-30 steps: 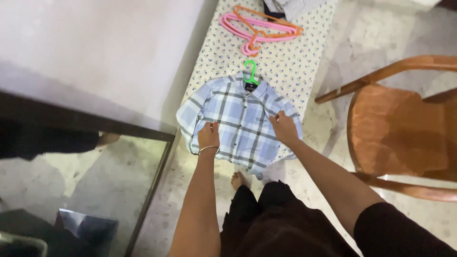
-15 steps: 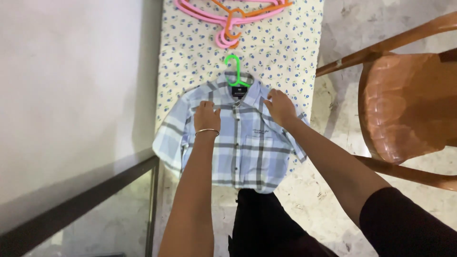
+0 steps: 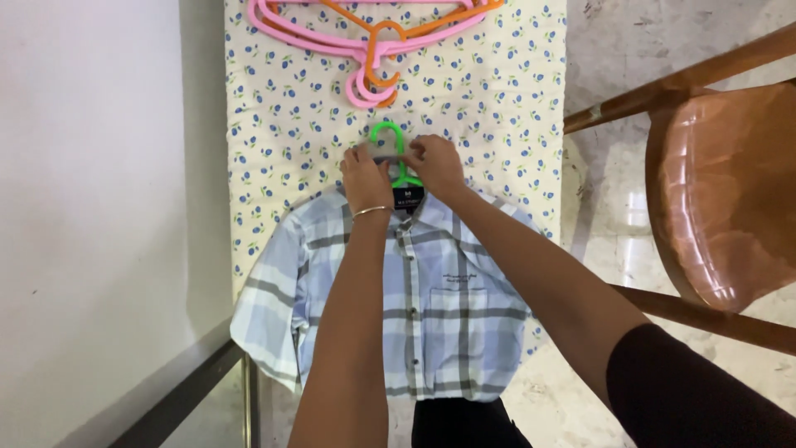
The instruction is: The person hangs several shirts on a rack, then takes a checkered shirt from a bed, buttons it up, and places it on a hanger. The task involves organizing and preparing clothing items for storage.
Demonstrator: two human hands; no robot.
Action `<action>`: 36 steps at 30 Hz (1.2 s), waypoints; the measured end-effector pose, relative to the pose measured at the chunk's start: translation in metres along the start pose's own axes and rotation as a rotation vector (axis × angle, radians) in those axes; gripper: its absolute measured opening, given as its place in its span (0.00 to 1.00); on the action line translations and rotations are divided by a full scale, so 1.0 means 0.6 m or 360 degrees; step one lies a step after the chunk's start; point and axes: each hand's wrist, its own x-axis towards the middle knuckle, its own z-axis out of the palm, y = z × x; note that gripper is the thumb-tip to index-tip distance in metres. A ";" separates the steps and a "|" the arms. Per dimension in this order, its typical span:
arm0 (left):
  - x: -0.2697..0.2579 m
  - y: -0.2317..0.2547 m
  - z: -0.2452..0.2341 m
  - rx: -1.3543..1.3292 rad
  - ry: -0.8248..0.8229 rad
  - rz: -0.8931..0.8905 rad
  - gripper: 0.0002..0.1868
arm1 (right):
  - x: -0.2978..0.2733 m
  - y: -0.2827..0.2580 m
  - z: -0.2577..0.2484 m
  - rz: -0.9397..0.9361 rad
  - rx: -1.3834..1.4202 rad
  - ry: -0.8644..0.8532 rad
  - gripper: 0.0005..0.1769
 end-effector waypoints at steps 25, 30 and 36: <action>-0.088 0.272 -0.375 -0.0199 -0.0650 0.0564 0.05 | -0.266 -0.281 -0.264 -0.0286 0.0066 0.0013 0.17; -0.227 0.336 -0.470 -0.0202 -0.0767 0.0723 0.04 | -0.419 -0.327 -0.323 -0.0566 0.0061 0.0223 0.22; -0.398 0.410 -0.537 -0.0361 -0.0941 0.1026 0.11 | -0.617 -0.347 -0.396 -0.0343 -0.0325 0.0149 0.28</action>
